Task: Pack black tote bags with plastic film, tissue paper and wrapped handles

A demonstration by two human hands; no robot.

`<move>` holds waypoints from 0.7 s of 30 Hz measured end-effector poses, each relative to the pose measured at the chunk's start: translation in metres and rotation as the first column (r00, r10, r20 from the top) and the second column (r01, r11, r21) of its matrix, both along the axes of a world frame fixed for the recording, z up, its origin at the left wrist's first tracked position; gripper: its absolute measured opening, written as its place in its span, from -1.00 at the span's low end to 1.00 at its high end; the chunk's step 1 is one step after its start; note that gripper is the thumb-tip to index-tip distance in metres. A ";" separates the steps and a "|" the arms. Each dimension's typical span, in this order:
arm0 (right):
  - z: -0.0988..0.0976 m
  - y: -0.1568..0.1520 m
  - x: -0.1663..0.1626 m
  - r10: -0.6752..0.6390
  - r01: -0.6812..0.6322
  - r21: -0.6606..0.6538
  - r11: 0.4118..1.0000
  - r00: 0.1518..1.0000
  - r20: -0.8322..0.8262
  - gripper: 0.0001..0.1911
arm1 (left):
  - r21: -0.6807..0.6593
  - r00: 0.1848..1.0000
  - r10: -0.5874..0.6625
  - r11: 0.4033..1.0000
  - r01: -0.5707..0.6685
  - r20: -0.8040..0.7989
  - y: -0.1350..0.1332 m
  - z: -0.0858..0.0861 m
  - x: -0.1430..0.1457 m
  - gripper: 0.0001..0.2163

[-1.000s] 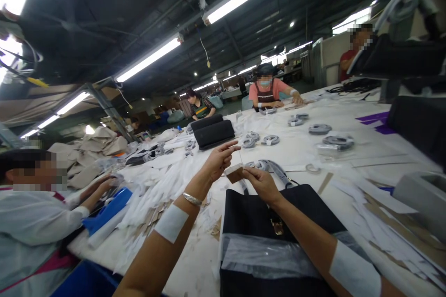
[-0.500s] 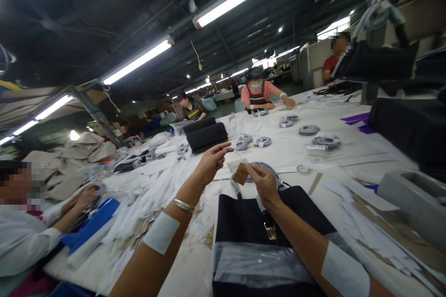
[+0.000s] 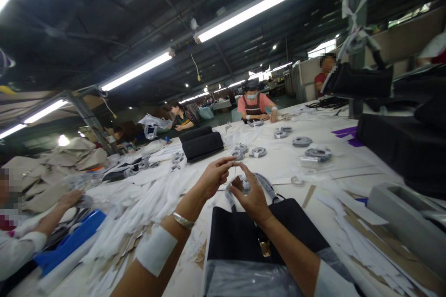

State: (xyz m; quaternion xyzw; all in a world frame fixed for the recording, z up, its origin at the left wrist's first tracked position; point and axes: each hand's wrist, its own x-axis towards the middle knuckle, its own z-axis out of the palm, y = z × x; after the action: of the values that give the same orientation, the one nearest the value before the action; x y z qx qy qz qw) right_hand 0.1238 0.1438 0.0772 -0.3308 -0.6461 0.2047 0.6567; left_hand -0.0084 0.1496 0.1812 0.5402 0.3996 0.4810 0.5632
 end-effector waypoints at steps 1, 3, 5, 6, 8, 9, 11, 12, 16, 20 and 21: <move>0.000 -0.001 0.000 0.022 -0.021 -0.014 1.000 1.000 0.005 -0.32 | -0.001 1.000 -0.015 1.000 0.015 -0.014 -0.001 -0.001 0.003 -0.61; 0.001 -0.003 -0.001 0.090 -0.090 -0.089 0.992 0.996 0.000 -0.41 | 0.006 0.999 -0.037 0.999 0.038 -0.034 -0.002 -0.002 0.007 -0.60; 0.003 -0.005 -0.001 0.164 -0.169 -0.193 0.967 0.986 -0.041 -0.57 | 0.029 0.998 -0.045 0.998 0.047 -0.036 -0.002 0.001 0.008 -0.61; 0.005 -0.006 0.000 0.190 -0.204 -0.236 0.950 0.979 -0.079 -0.63 | 0.046 0.999 -0.043 0.998 0.044 -0.028 0.000 0.002 0.006 -0.61; 0.007 -0.005 0.001 0.218 -0.266 -0.282 0.922 0.958 -0.188 -0.65 | 0.071 1.000 -0.009 0.997 0.009 0.000 0.004 0.003 -0.002 -0.60; 0.008 -0.003 0.002 0.221 -0.293 -0.290 0.911 0.941 -0.255 -0.64 | 0.073 1.000 0.018 0.997 -0.019 0.016 0.008 0.001 -0.007 -0.59; 0.007 0.002 0.003 0.219 -0.349 -0.305 0.886 0.895 -0.388 -0.60 | 0.054 0.997 0.070 0.996 -0.072 0.032 0.014 -0.008 -0.018 -0.58; 0.006 0.005 0.003 0.216 -0.376 -0.318 0.870 0.871 -0.441 -0.59 | 0.040 0.996 0.088 0.995 -0.089 0.021 0.017 -0.015 -0.023 -0.58; -0.003 0.016 0.006 0.123 -0.305 -0.467 0.830 0.917 -0.380 -0.59 | -0.031 0.980 0.105 0.993 -0.112 -0.172 0.025 -0.058 -0.042 -0.64; -0.009 0.019 0.009 0.059 -0.134 -0.526 0.840 0.986 -0.157 -0.69 | -0.144 0.942 0.077 0.981 -0.131 -0.328 0.027 -0.101 -0.061 -0.72; -0.010 0.018 0.010 0.055 -0.113 -0.514 0.851 0.990 -0.126 -0.73 | -0.174 0.934 0.045 0.978 -0.113 -0.355 0.027 -0.109 -0.066 -0.71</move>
State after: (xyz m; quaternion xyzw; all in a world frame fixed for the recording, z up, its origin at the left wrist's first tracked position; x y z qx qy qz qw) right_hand 0.1338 0.1619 0.0676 -0.4557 -0.5446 0.4172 0.5672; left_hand -0.0742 0.1765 0.0722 0.5435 0.5592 0.3591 0.5129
